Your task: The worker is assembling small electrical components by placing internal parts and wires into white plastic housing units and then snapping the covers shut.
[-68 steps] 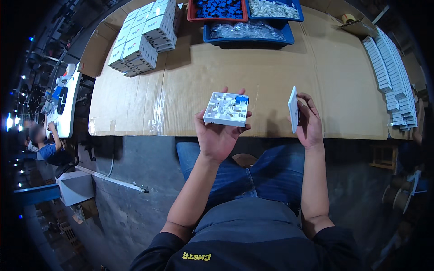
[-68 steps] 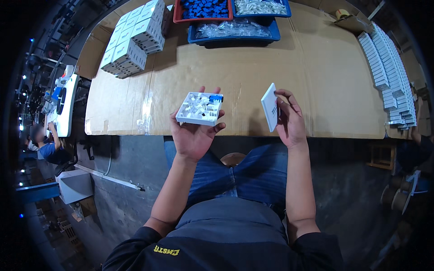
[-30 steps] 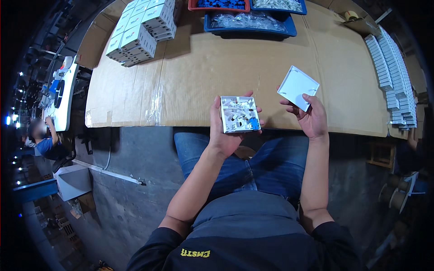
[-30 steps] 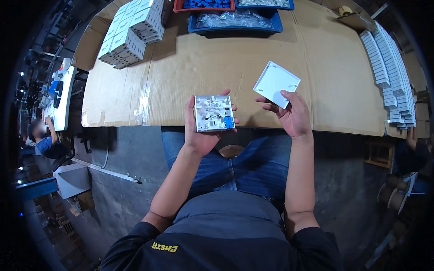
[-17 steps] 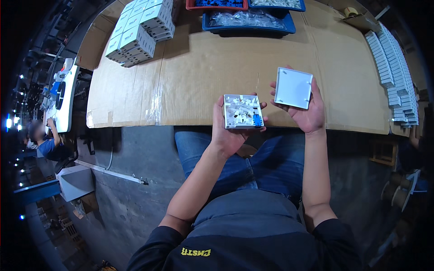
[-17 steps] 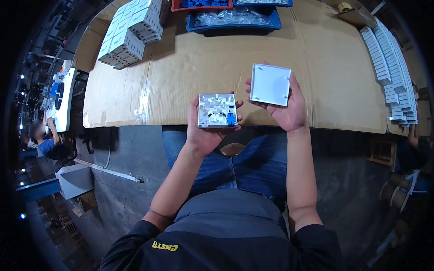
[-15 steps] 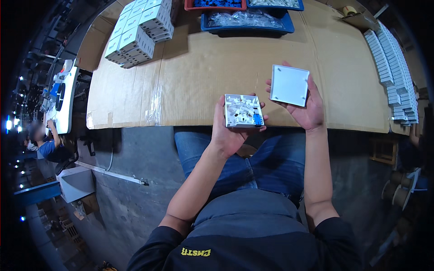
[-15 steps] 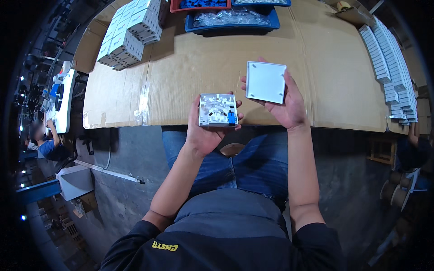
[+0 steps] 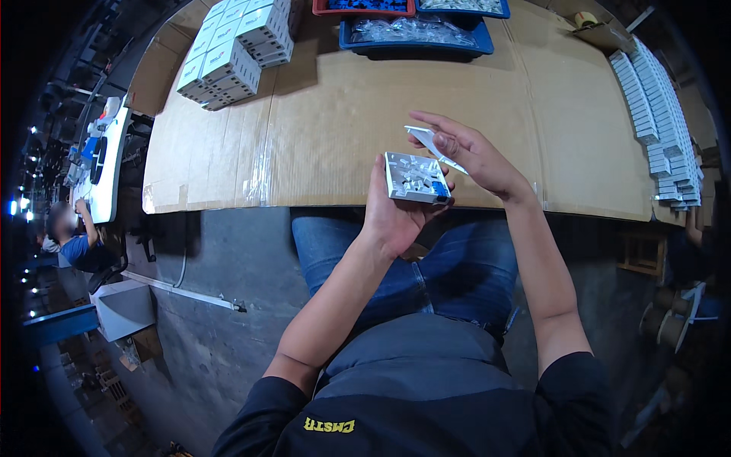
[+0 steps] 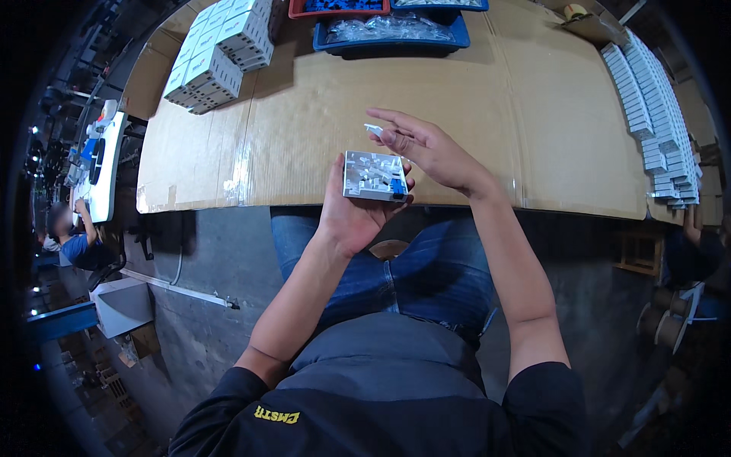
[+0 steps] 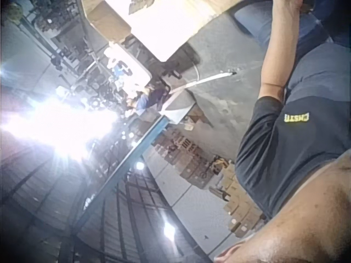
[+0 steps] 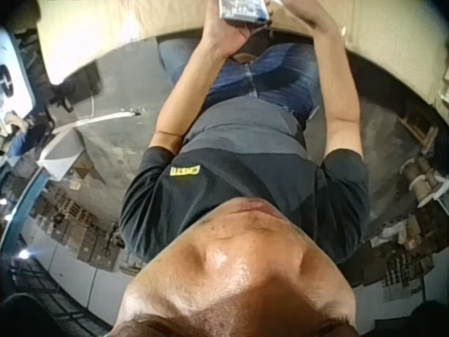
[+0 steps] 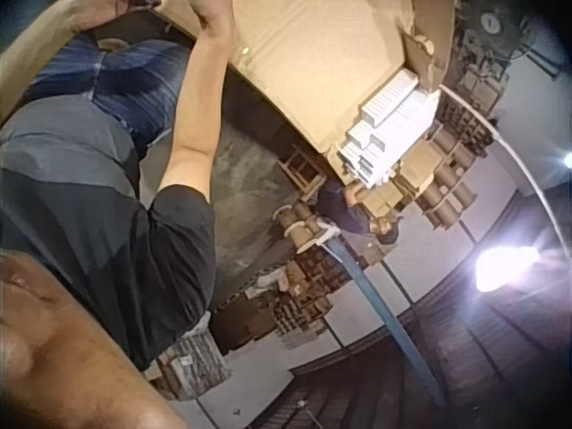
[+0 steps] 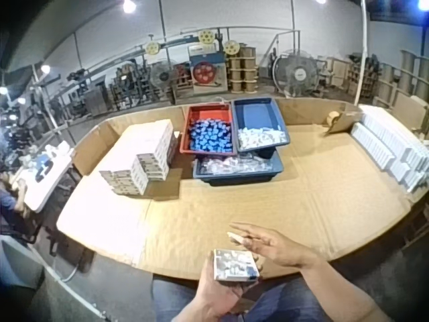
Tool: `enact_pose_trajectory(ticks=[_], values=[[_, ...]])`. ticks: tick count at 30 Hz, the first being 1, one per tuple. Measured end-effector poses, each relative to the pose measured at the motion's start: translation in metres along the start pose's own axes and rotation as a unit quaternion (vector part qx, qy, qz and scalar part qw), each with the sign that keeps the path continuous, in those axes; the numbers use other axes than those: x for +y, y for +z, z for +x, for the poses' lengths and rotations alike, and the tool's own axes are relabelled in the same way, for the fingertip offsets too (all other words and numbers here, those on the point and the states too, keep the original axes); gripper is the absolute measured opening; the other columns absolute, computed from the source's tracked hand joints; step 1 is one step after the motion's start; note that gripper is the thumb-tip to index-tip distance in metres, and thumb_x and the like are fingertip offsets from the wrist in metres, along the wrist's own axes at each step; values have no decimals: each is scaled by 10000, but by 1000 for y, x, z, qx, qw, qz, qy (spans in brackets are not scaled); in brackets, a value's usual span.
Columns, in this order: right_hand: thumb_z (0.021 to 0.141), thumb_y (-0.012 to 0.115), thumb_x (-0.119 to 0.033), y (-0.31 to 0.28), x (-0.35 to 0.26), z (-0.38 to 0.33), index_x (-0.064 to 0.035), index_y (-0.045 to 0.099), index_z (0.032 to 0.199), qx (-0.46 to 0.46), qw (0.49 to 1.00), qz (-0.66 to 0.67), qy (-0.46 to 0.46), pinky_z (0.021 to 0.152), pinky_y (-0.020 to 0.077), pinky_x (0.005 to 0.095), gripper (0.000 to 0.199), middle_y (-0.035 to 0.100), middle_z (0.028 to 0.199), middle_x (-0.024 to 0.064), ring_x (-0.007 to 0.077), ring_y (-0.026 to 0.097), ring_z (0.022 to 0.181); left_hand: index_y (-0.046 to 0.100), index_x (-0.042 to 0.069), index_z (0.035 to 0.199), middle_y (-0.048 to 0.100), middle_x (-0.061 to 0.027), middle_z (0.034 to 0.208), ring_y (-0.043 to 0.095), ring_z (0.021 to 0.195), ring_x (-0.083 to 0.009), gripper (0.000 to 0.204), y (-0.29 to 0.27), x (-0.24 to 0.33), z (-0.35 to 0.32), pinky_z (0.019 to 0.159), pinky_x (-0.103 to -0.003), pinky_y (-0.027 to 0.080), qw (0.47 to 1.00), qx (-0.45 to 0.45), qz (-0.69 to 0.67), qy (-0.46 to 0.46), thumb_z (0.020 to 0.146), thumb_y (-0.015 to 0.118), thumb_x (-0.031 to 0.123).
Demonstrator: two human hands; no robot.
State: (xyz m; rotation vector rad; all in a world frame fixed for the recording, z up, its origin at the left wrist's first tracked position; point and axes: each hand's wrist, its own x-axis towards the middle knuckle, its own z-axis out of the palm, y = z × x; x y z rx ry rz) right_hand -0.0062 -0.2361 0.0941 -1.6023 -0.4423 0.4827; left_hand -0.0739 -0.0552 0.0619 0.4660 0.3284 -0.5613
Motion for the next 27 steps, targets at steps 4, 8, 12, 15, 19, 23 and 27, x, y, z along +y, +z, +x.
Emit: enact_pose_trajectory(ticks=[4,8,12,15,19,23,27], values=[[1041,530,-546,-2,7,4,-84,531,1530,-33,999,18,35,1135,463,376,673,661,1384,142,245,599,1341,468,65,1490,643,-197,1321,679,1148,-357,759,4,-1,-3,981,-503,564,1000,-2,8,17,1089,185,646],[1049,533,-517,4,7,4,-83,548,1518,-41,999,8,13,1118,475,366,639,680,1355,140,234,610,1324,468,88,1483,642,-189,1303,680,1144,-362,740,1,-1,-2,984,-511,563,1000,0,-7,12,1088,204,654],[1063,556,-461,7,8,5,-99,590,1486,-42,999,-15,0,1041,504,334,558,697,1324,120,194,633,1239,500,88,1420,652,-165,1252,692,1103,-331,728,9,1,-5,962,-511,569,1000,24,-12,1,1087,195,658],[1067,590,-424,10,7,6,-108,620,1462,-37,999,-31,1,980,524,315,506,717,1282,107,170,651,1160,505,89,1400,657,-144,1216,699,1056,-303,726,11,1,-5,935,-504,577,999,41,-9,-4,1091,163,651],[1058,610,-425,13,5,7,-89,631,1445,-41,998,-46,15,978,521,304,512,725,1268,105,162,654,1141,510,94,1416,639,-175,1280,666,1139,-340,722,2,2,-3,1024,-550,539,999,6,-41,-14,1080,232,669],[1056,617,-423,15,11,7,-66,654,1413,-38,998,-52,19,969,523,296,506,730,1259,101,156,657,1128,510,109,1425,631,-160,1302,650,1165,-331,706,2,1,0,1014,-534,535,999,21,-39,-15,1085,216,654],[1047,611,-428,15,11,6,-61,673,1395,-66,994,-68,52,1030,496,310,510,715,1275,102,174,643,1164,509,122,1437,626,-132,1323,640,1163,-308,681,3,3,0,918,-462,538,999,44,-25,-21,1101,178,613]])
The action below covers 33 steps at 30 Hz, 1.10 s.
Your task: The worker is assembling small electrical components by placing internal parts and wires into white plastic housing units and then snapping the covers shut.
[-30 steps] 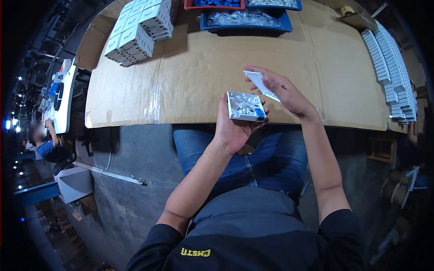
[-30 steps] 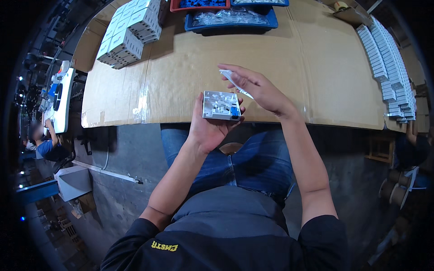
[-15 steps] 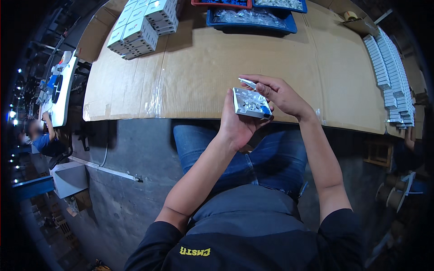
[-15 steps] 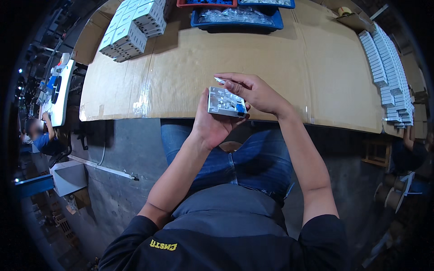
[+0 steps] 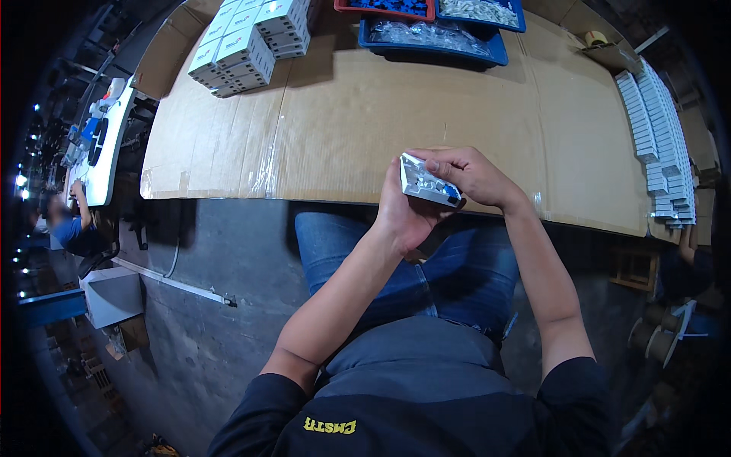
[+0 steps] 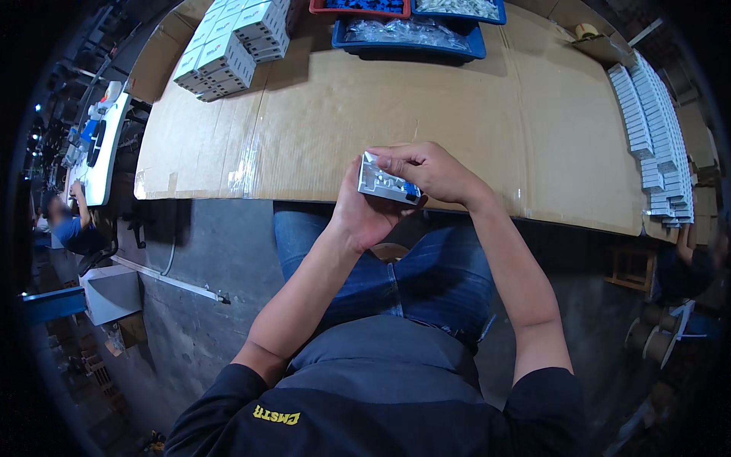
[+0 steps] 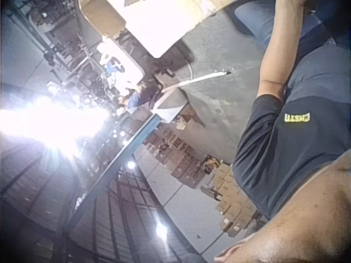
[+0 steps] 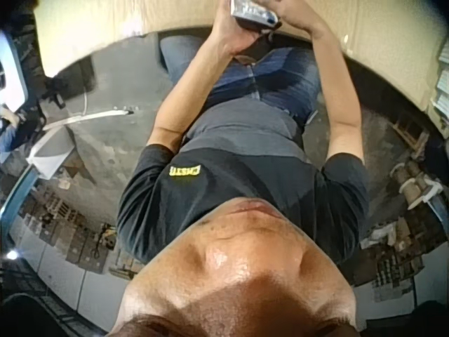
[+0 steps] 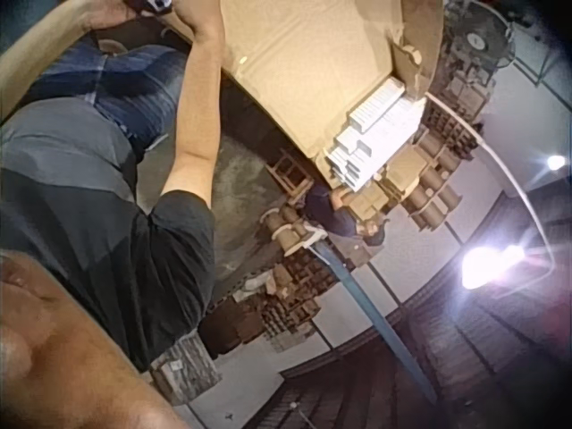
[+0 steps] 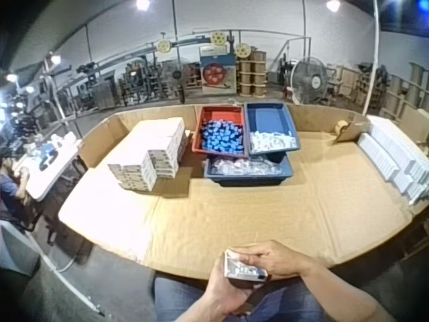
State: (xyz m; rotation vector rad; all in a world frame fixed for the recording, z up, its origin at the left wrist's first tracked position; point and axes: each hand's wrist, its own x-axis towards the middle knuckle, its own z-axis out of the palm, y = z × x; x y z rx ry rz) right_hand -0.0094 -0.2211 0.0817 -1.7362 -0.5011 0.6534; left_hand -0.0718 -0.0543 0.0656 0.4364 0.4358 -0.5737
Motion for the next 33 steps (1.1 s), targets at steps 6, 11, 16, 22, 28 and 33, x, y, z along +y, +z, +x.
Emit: enact_pose_trajectory(ticks=[6,11,16,22,28,33], values=[[1053,618,-409,-1,2,3,-54,676,1388,-8,1000,-21,0,1019,501,312,492,721,1266,103,174,648,1136,522,106,1404,631,-116,1299,643,1124,-282,650,1,1,1,861,-419,531,1000,16,-17,-7,1116,168,570],[1040,643,-447,0,12,4,-38,741,1270,15,999,-44,-20,869,538,293,479,782,1076,92,133,670,952,542,93,1354,646,-120,1238,659,1082,-292,620,-16,-3,13,874,-437,562,999,-14,-31,-16,1120,190,546],[1037,638,-489,-4,13,5,-38,783,1183,18,999,-24,39,749,530,280,495,752,874,39,98,638,802,563,75,1317,663,-141,1176,676,1026,-305,587,-10,4,12,804,-436,577,997,-10,-35,-61,1122,233,520],[1034,619,-537,-2,3,4,-33,813,1059,15,998,-36,58,617,487,265,541,677,715,2,71,579,666,569,80,1306,675,-148,1140,688,1017,-315,555,-16,4,19,797,-440,588,996,-2,-40,-80,1112,274,509],[1039,593,-563,-5,17,3,-35,794,902,9,997,-14,74,548,463,258,581,625,648,-3,70,566,586,563,78,1316,671,-155,1168,687,1041,-316,547,-19,2,24,839,-451,592,995,-4,-28,-91,1117,261,489],[1044,579,-568,-5,16,1,-41,780,854,0,996,-26,89,517,456,246,596,597,607,-14,75,569,537,548,70,1345,664,-174,1191,685,1064,-338,549,-22,0,25,879,-480,590,995,-10,-35,-97,1124,244,470]])
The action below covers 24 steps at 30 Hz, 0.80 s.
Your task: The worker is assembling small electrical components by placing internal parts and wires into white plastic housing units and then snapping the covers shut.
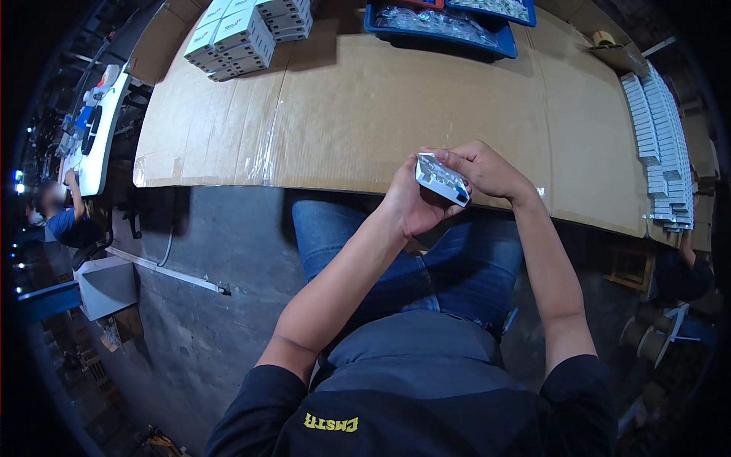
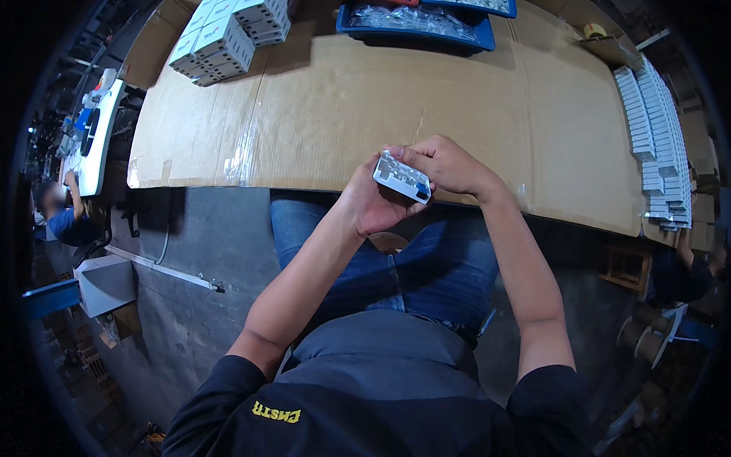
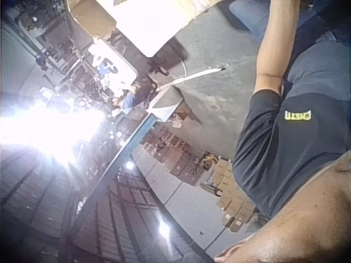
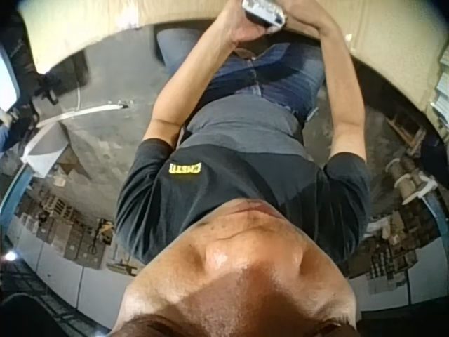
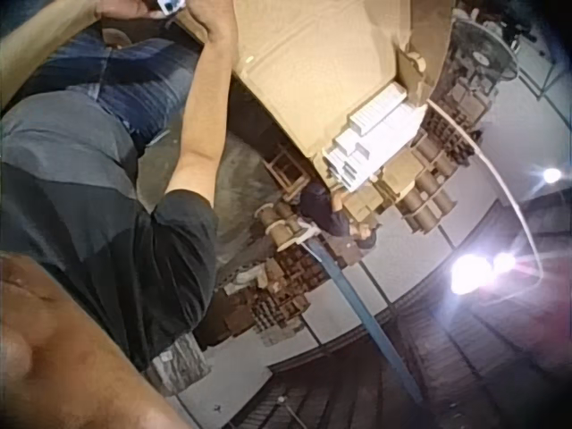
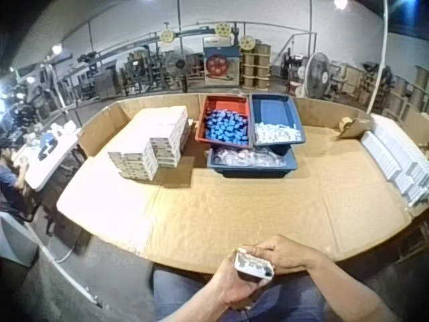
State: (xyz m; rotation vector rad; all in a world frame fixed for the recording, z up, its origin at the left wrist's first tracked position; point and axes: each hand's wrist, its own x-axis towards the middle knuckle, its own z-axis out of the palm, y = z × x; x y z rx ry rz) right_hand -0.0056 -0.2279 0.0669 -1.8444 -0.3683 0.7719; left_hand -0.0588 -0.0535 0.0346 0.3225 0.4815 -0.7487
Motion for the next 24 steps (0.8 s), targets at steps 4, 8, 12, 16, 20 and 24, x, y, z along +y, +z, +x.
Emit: enact_pose_trajectory(ticks=[4,8,12,16,20,24], values=[[1048,577,-561,-2,-1,-3,-39,773,830,-7,1000,8,5,509,459,238,599,594,594,-20,66,562,524,539,65,1357,661,-193,1204,681,1076,-363,563,-3,-2,3,902,-502,586,1000,-13,6,-11,1125,236,478],[1052,578,-552,-6,4,-5,-42,765,811,-3,1000,7,4,511,469,236,594,601,592,-22,60,567,522,543,62,1354,660,-204,1208,683,1072,-373,571,2,-5,1,908,-512,586,1000,1,5,-14,1125,240,488],[1051,579,-554,-6,-1,-5,-42,763,805,-10,1000,10,7,511,470,234,597,602,592,-22,59,573,526,547,59,1352,665,-206,1197,685,1067,-374,577,-3,-4,5,909,-513,586,1000,-12,-4,-22,1124,246,496],[1046,583,-559,-8,4,-5,-46,764,811,-7,1000,8,13,509,465,233,593,597,593,-27,61,567,523,551,50,1346,673,-204,1184,689,1061,-373,579,-3,-4,7,903,-504,590,999,-26,10,-21,1122,263,499],[1040,582,-572,-9,6,-6,-52,775,855,-3,1000,12,20,519,465,232,585,606,613,-28,63,571,544,560,57,1339,678,-195,1182,694,1056,-361,560,-2,-6,9,897,-496,592,999,-28,17,-6,1119,281,490],[1057,565,-544,-9,0,-12,-54,802,1046,-6,1000,13,24,589,499,230,544,658,713,-8,55,605,639,567,67,1328,673,-182,1201,688,1082,-349,532,-1,-6,5,904,-487,589,998,-54,24,9,1119,290,470]])
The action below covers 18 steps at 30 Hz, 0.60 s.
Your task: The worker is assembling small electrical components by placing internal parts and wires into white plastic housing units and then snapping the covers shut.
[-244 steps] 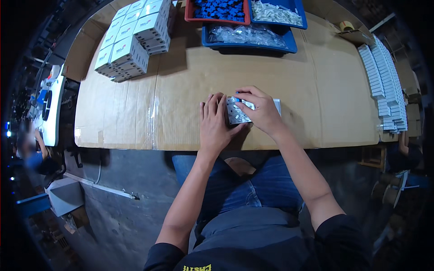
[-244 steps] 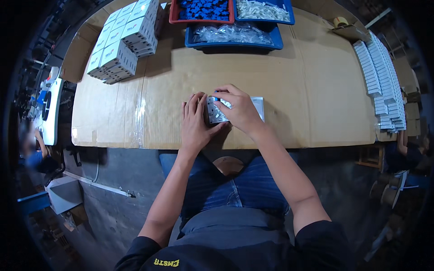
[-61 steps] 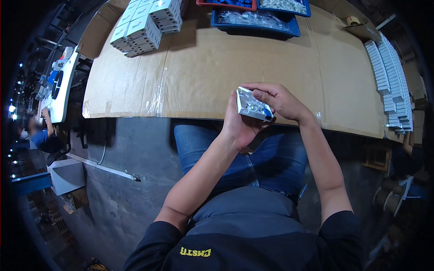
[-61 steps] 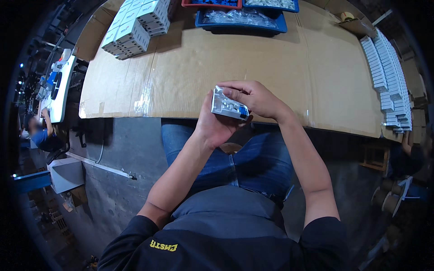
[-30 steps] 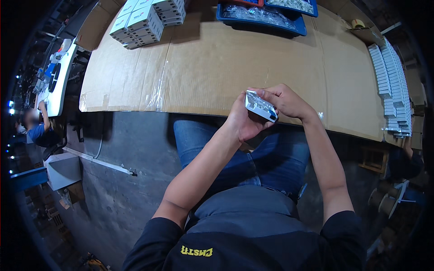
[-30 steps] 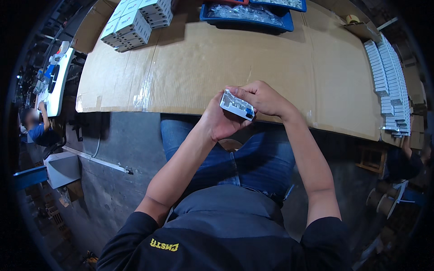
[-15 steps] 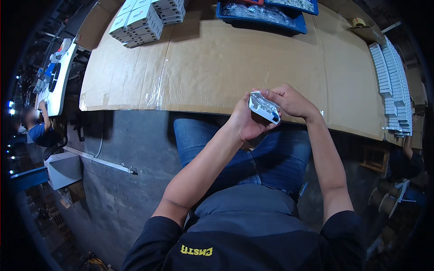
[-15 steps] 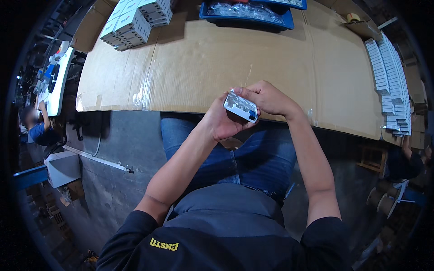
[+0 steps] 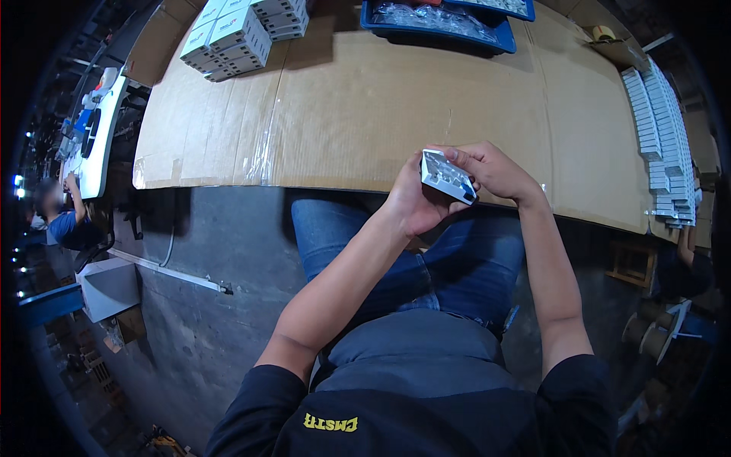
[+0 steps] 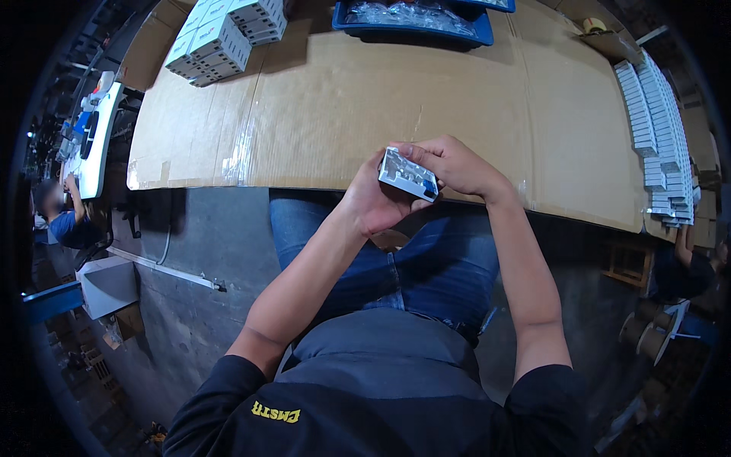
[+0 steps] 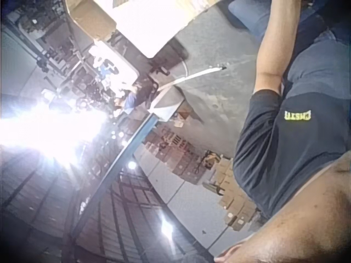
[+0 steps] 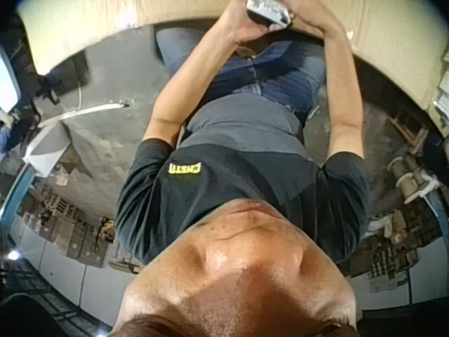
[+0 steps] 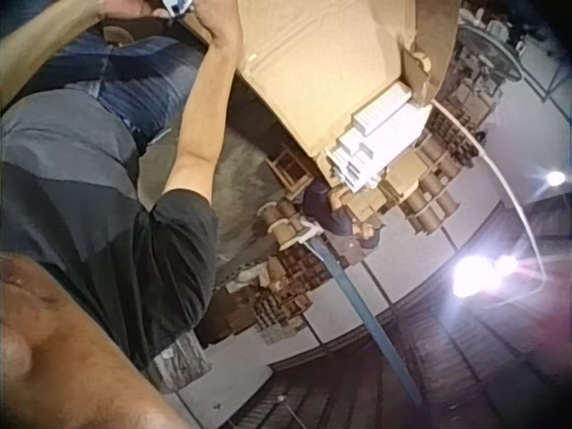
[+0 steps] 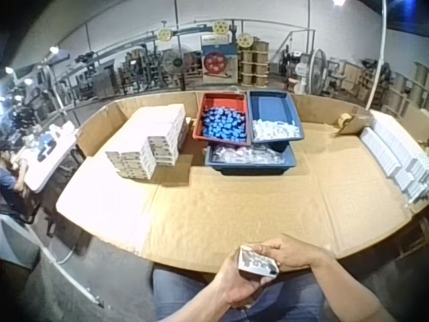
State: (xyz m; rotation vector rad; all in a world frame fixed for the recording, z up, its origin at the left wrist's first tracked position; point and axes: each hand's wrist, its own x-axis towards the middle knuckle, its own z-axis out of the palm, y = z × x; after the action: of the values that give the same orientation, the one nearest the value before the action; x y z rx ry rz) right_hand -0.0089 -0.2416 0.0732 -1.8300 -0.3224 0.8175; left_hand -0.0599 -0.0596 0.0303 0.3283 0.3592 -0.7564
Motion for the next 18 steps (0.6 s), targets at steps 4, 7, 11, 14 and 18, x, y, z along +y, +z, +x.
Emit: enact_pose_trajectory(ticks=[4,7,11,14,18], values=[[1085,546,-475,11,-4,-8,-60,676,1376,-7,998,63,-21,750,529,239,524,720,953,13,65,622,821,578,77,1302,668,-142,1194,672,1099,-317,484,1,2,-1,941,-491,572,999,18,-39,8,1113,325,443],[1087,559,-424,21,4,-10,-51,604,1456,20,997,25,-69,888,527,274,527,735,1148,76,127,647,988,585,82,1278,667,-122,1173,666,1081,-297,459,7,4,-6,958,-487,561,995,94,-32,23,1109,345,435],[1072,588,-371,39,11,-15,-39,560,1478,89,982,-49,-160,1105,451,346,525,636,1431,209,288,617,1317,589,78,1255,667,-113,1161,664,1062,-284,444,21,10,-16,972,-469,549,993,108,-32,35,1105,365,431],[1044,599,-421,48,5,-20,-53,522,1516,119,958,-162,-203,1175,403,397,603,531,1537,215,363,497,1442,595,69,1238,668,-109,1149,664,1061,-278,438,21,15,-18,971,-461,547,992,120,-14,45,1102,385,429],[1041,583,-446,47,0,-21,-70,510,1533,146,937,-209,-239,1200,381,452,623,464,1595,200,361,429,1489,598,66,1221,667,-103,1139,664,1057,-266,437,44,20,-32,968,-446,544,989,127,21,65,1097,407,439]])
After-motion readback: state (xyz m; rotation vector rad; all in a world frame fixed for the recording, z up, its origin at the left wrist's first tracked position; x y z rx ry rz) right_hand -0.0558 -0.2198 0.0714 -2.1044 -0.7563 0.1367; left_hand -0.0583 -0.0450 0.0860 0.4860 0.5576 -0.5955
